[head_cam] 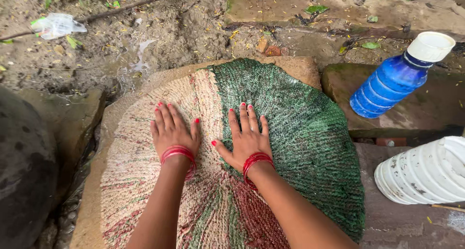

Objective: The person washes a circular rug by hand on a stone surface outdoors, applying soap from a container and scrubbing with both hands before rinsing it with water from a tub.

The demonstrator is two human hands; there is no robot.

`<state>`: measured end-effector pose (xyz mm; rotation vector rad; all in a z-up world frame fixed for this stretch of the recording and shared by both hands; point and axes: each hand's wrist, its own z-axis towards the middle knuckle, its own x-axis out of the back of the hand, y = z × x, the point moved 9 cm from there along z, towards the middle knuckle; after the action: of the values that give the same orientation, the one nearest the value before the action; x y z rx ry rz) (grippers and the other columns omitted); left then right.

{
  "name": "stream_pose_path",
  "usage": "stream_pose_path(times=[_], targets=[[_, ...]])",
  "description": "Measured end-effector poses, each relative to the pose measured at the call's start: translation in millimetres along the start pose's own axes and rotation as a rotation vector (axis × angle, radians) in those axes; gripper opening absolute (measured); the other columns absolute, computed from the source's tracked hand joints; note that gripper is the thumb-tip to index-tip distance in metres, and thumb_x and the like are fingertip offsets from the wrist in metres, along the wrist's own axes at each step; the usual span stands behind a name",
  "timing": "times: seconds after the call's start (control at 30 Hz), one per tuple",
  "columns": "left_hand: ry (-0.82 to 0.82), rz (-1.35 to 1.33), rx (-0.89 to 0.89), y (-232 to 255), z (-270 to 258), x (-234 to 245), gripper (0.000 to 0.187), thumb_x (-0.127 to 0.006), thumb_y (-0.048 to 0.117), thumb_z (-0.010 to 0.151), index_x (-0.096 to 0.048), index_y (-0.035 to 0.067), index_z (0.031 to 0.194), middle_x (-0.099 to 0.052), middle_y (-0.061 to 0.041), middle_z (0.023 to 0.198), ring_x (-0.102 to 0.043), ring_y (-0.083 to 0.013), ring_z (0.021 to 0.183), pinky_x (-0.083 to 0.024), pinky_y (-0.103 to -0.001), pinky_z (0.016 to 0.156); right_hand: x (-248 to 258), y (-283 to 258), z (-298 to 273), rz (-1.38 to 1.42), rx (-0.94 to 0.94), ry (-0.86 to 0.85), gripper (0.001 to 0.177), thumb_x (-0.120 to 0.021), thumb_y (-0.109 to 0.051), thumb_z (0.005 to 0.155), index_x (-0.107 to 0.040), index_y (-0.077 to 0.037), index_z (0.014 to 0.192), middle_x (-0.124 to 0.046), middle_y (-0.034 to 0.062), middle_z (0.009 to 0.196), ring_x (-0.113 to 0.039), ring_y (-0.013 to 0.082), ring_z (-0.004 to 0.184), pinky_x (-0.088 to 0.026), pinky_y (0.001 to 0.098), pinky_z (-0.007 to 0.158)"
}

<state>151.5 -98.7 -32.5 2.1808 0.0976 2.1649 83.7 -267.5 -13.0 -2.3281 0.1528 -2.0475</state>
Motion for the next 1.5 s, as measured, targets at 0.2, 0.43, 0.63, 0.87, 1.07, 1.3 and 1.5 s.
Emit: stream_pose_path(times=[0.2,0.43,0.63,0.87,1.07,1.3,1.5], targets=[[0.104,0.021,-0.148,-9.8,-138.8,4.2,0.083,-0.029,0.056,0.098,-0.015,0.001,0.158,-0.013,-0.018,0.165,-0.01,-0.0319,0.155,-0.01,-0.045,0.119,0.6,2.3,-2.4,0.013,0.023,0.047,0.091,-0.039,-0.069,0.094,-0.017,-0.012,0.161,-0.012,0.019,0.167,-0.008,0.0339,0.155,-0.007,0.054,0.121],[0.095,0.005,-0.145,-10.2,-104.1,-1.6,0.084,-0.028,0.058,0.097,-0.016,0.002,0.159,-0.015,-0.017,0.166,-0.011,-0.0291,0.153,-0.01,-0.046,0.121,-6.2,1.2,1.3,-0.006,0.012,0.017,0.091,-0.038,-0.069,0.093,-0.015,-0.012,0.161,-0.01,0.0191,0.167,-0.007,0.0337,0.154,-0.006,0.0547,0.12],[-0.005,-0.063,-0.132,-14.8,25.7,-15.2,0.077,-0.032,0.053,0.099,-0.017,0.012,0.162,-0.013,-0.011,0.17,-0.009,-0.0297,0.156,-0.009,-0.05,0.123,-1.6,2.1,4.5,-0.034,0.004,-0.002,0.092,-0.037,-0.071,0.092,-0.014,-0.014,0.161,-0.009,0.0179,0.167,-0.005,0.0331,0.155,-0.006,0.0543,0.12],[0.075,-0.043,-0.101,-21.7,-77.2,-13.3,0.078,-0.029,0.056,0.101,-0.017,0.009,0.162,-0.013,-0.014,0.169,-0.011,-0.0296,0.155,-0.011,-0.049,0.122,-1.3,2.8,-0.9,0.014,0.014,0.044,0.091,-0.038,-0.07,0.094,-0.016,-0.012,0.162,-0.011,0.019,0.168,-0.01,0.0347,0.155,-0.008,0.0538,0.122],[0.046,0.076,-0.124,-12.4,-152.9,6.9,0.083,-0.03,0.058,0.093,-0.017,0.009,0.159,-0.015,-0.014,0.165,-0.013,-0.0293,0.152,-0.013,-0.049,0.118,1.9,1.7,-1.5,0.008,0.014,0.033,0.09,-0.038,-0.069,0.094,-0.015,-0.012,0.16,-0.01,0.0192,0.167,-0.01,0.0344,0.154,-0.008,0.0551,0.12],[0.077,-0.079,-0.018,-11.5,14.1,-4.4,0.085,-0.03,0.062,0.098,-0.018,0.005,0.161,-0.013,-0.021,0.168,-0.008,-0.0392,0.155,-0.01,-0.051,0.122,-6.4,3.5,2.2,-0.008,0.003,-0.019,0.091,-0.037,-0.07,0.093,-0.014,-0.014,0.161,-0.008,0.0184,0.167,-0.007,0.0332,0.154,-0.008,0.0551,0.121],[0.02,-0.017,-0.067,-9.7,-18.8,-8.8,0.084,-0.027,0.059,0.099,-0.015,0.005,0.162,-0.012,-0.018,0.169,-0.008,-0.0322,0.155,-0.01,-0.048,0.122,1.2,4.5,-1.2,-0.009,-0.001,0.0,0.091,-0.038,-0.07,0.093,-0.015,-0.014,0.161,-0.009,0.0182,0.167,-0.008,0.0333,0.154,-0.008,0.0545,0.121]])
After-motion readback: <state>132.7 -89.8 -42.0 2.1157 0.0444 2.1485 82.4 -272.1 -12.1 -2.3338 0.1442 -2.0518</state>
